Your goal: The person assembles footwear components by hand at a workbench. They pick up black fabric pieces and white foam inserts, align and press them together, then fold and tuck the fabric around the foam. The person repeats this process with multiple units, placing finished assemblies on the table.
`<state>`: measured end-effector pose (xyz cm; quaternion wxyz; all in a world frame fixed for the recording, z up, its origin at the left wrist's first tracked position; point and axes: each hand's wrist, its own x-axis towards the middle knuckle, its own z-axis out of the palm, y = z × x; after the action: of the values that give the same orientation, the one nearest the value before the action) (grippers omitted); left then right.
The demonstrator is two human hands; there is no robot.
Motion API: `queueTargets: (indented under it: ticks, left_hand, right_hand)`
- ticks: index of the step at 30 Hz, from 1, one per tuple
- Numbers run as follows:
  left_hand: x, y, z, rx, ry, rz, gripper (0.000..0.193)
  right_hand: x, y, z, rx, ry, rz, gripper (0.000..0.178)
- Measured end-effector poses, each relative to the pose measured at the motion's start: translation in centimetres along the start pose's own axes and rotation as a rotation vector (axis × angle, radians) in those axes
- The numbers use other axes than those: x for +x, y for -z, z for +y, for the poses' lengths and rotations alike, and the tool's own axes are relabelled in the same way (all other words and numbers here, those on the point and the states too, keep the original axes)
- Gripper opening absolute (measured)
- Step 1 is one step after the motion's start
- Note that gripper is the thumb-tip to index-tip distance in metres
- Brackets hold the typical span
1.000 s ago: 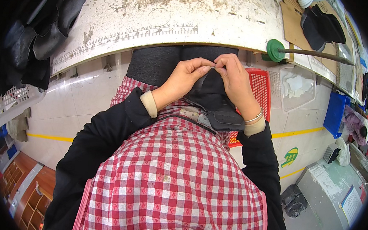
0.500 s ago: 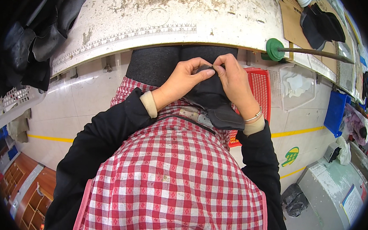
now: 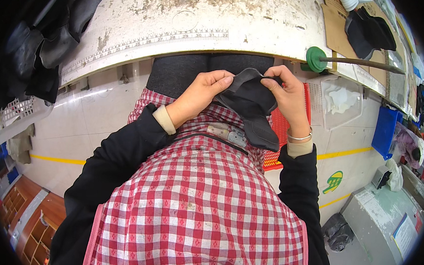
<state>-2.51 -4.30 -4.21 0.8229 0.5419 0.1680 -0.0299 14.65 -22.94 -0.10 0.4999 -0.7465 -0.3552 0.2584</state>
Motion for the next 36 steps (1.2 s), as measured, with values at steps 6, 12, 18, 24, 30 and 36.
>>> queueTargets:
  ticks: [6,12,18,24,30,36]
  left_hand:
    - [0.0,0.0,1.1,0.179,-0.041,-0.051,0.027]
    - [0.2,0.1,0.3,0.177,0.015,0.021,0.021]
    - [0.7,-0.6,-0.8,0.721,-0.459,0.281,0.021]
    - [0.0,0.6,0.2,-0.208,0.17,0.07,0.025]
    - [0.0,0.7,0.3,-0.054,0.137,-0.105,0.027]
    - [0.2,0.0,0.5,-0.028,0.164,-0.108,0.031]
  right_hand:
    - [-0.9,0.4,-0.3,-0.009,0.047,0.024,0.014]
    - [-1.2,-0.1,-1.3,-0.122,0.29,0.009,0.016]
    - [-2.2,-1.9,-1.7,-0.092,0.26,0.155,0.015]
    - [-1.2,-2.1,-0.3,-0.086,0.08,0.302,0.019]
    - [-1.0,-1.6,-0.2,-0.136,0.046,0.231,0.019]
    - [-1.1,-1.8,0.0,-0.197,-0.026,0.228,0.018]
